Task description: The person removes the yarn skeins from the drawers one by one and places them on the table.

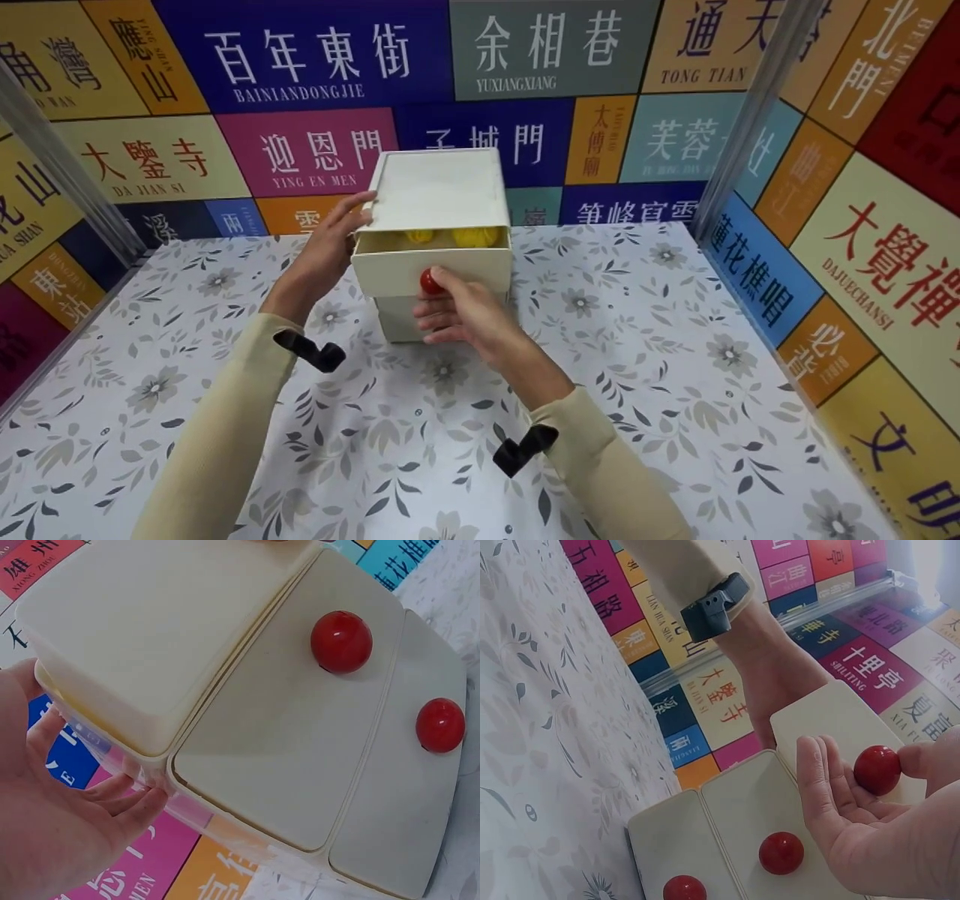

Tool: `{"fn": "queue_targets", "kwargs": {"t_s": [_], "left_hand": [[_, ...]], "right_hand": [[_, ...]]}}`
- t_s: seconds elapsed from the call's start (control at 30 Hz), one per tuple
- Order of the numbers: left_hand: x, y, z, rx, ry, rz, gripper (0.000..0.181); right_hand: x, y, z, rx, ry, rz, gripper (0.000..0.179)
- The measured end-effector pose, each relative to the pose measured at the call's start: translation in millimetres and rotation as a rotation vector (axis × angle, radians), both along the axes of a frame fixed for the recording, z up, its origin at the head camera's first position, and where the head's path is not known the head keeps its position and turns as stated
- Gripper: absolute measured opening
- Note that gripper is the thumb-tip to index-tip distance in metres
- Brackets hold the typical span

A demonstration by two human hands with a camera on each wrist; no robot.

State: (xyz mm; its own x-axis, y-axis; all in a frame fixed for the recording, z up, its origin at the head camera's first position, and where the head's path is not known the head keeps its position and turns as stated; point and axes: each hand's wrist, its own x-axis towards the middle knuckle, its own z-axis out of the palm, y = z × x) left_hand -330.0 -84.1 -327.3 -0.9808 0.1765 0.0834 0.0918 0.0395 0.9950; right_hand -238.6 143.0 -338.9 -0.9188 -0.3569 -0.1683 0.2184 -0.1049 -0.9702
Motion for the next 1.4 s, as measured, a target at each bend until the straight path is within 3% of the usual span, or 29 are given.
{"fn": "queue_targets", "kwargs": {"t_s": [0.27, 0.5, 1.4], "left_hand": [[-1.9, -1.5, 0.6, -0.015, -0.01, -0.003, 0.043], [-1.2, -3.7, 2.5, -0.021, 0.02, -0.015, 0.043], [-2.1, -4.3, 0.6, -0.025, 0.042, -0.047, 0.044]], "right_hand": [[11.4, 2, -1.0, 0.033, 0.012, 0.027, 0.044], [19.5, 5, -0.7, 0.045, 0.036, 0.046, 0.051], [57.2, 11, -3.0, 0.107, 0.057, 0.115, 0.05]]}}
